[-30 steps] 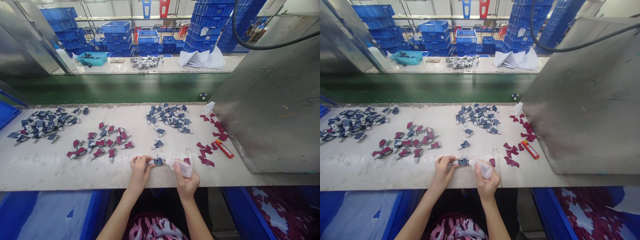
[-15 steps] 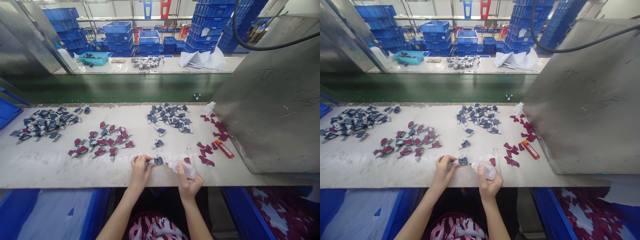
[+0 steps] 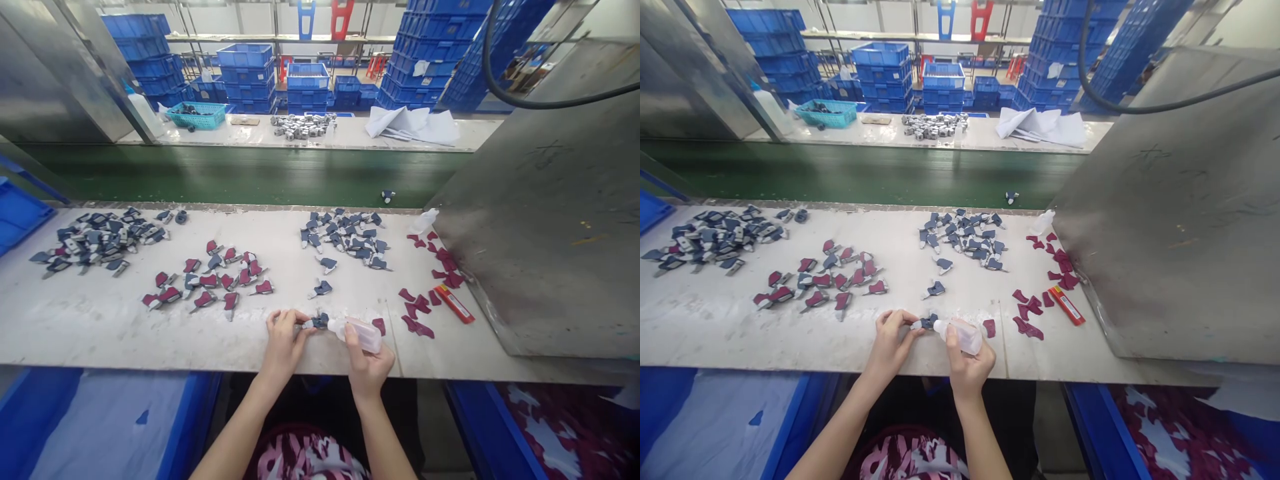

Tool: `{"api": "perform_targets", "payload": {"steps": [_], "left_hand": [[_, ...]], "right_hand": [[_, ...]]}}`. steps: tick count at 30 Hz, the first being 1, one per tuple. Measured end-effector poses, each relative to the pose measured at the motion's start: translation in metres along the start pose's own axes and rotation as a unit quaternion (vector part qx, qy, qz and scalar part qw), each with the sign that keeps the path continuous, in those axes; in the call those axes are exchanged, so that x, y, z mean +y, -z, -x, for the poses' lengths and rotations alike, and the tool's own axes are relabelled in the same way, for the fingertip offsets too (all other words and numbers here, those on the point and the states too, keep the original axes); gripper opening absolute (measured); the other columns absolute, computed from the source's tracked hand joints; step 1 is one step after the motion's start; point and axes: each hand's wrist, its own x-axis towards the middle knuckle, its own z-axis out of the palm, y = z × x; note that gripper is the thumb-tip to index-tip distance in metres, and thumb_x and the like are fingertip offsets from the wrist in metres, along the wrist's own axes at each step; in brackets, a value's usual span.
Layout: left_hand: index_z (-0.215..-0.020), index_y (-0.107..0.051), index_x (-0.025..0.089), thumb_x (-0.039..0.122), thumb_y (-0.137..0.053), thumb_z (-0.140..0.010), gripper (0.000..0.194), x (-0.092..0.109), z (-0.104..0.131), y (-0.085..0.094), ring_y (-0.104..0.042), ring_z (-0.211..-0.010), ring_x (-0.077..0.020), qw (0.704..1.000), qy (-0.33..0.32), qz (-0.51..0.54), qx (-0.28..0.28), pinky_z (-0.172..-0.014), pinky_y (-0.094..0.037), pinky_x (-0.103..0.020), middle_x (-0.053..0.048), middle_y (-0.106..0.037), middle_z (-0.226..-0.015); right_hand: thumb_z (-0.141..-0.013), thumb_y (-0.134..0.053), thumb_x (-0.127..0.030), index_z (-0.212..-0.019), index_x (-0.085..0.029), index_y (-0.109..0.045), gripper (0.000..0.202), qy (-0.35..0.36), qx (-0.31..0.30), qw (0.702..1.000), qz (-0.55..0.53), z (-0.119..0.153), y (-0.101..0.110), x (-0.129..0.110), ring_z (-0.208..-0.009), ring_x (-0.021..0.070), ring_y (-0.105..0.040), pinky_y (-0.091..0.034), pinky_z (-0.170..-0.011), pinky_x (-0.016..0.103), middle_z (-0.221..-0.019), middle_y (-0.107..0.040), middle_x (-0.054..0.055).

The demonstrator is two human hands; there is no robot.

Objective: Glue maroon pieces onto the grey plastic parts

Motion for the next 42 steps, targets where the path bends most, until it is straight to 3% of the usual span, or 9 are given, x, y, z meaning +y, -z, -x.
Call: {"api": "perform_targets", "payload": {"steps": [18, 25, 29, 31, 36, 39, 42], "left_hand": [[-0.087, -0.057, 0.024, 0.023, -0.061, -0.088, 0.004, 0.002, 0.001, 0.002, -0.068, -0.086, -0.022, 1.0, -0.002, 0.001, 0.001, -0.108, -0.032, -0.052, 0.0, -0.073, -0.09], [-0.087, -0.057, 0.023, 0.023, -0.062, -0.088, 0.005, 0.003, 0.0, 0.002, -0.068, -0.086, -0.0218, 1.0, 0.004, 0.004, 0.002, -0.108, -0.031, -0.053, 0.0, -0.073, -0.089], [-0.086, -0.057, 0.023, 0.023, -0.062, -0.088, 0.005, 0.004, 0.0, 0.003, -0.068, -0.087, -0.0221, 1.0, 0.007, 0.009, -0.002, -0.109, -0.03, -0.053, 0.0, -0.072, -0.089], [-0.086, -0.058, 0.023, 0.024, -0.062, -0.088, 0.005, 0.004, 0.0, 0.003, -0.068, -0.086, -0.022, 1.0, 0.008, 0.01, -0.003, -0.108, -0.03, -0.054, 0.0, -0.072, -0.089], [-0.086, -0.057, 0.024, 0.024, -0.062, -0.087, 0.005, 0.004, 0.0, 0.004, -0.068, -0.087, -0.0227, 1.0, -0.002, 0.02, 0.001, -0.107, -0.031, -0.053, 0.0, -0.073, -0.088], [-0.085, -0.057, 0.023, 0.025, -0.062, -0.086, 0.005, 0.005, 0.001, 0.004, -0.068, -0.086, -0.0235, 1.0, -0.007, 0.022, 0.004, -0.106, -0.032, -0.055, 0.0, -0.072, -0.087], [-0.086, -0.059, 0.023, 0.025, -0.061, -0.086, 0.003, 0.003, 0.002, 0.004, -0.069, -0.086, -0.0247, 1.0, -0.016, 0.022, 0.012, -0.105, -0.032, -0.057, -0.001, -0.072, -0.087]], "right_hand": [[-0.079, -0.073, -0.048, -0.073, -0.012, -0.076, 0.036, -0.01, -0.029, 1.0, -0.008, -0.006, 0.008, -0.003, -0.065, 0.0267, -0.072, -0.057, -0.059, 0.033, -0.068, -0.074, 0.009], [-0.08, -0.074, -0.044, -0.068, -0.015, -0.075, 0.032, 0.082, 0.0, 0.994, 0.066, -0.014, 0.02, -0.002, -0.055, 0.0228, -0.067, -0.051, -0.05, 0.03, -0.061, -0.071, 0.005], [-0.079, -0.075, -0.037, -0.074, -0.015, -0.075, 0.023, 0.136, 0.013, 0.987, 0.086, -0.013, 0.021, -0.001, -0.06, 0.0231, -0.069, -0.054, -0.056, 0.032, -0.067, -0.072, 0.007], [-0.079, -0.075, -0.035, -0.08, -0.013, -0.075, 0.023, 0.115, 0.016, 0.992, 0.052, -0.012, 0.02, -0.001, -0.067, 0.0249, -0.071, -0.056, -0.06, 0.034, -0.074, -0.074, 0.009], [-0.074, -0.078, -0.038, -0.089, -0.011, -0.069, 0.032, -0.036, 0.033, 0.994, -0.096, -0.019, 0.015, -0.012, -0.071, 0.0264, -0.073, -0.06, -0.064, 0.039, -0.083, -0.075, 0.011], [-0.072, -0.08, -0.035, -0.088, -0.016, -0.061, 0.031, -0.052, -0.026, 0.987, -0.15, -0.026, 0.007, -0.025, -0.073, 0.0274, -0.074, -0.059, -0.069, 0.039, -0.078, -0.075, 0.007], [-0.072, -0.079, -0.032, -0.093, -0.021, -0.054, 0.034, -0.04, -0.121, 0.98, -0.151, -0.033, -0.013, -0.036, -0.089, 0.0276, -0.074, -0.057, -0.08, 0.04, -0.093, -0.077, 0.009]]}}
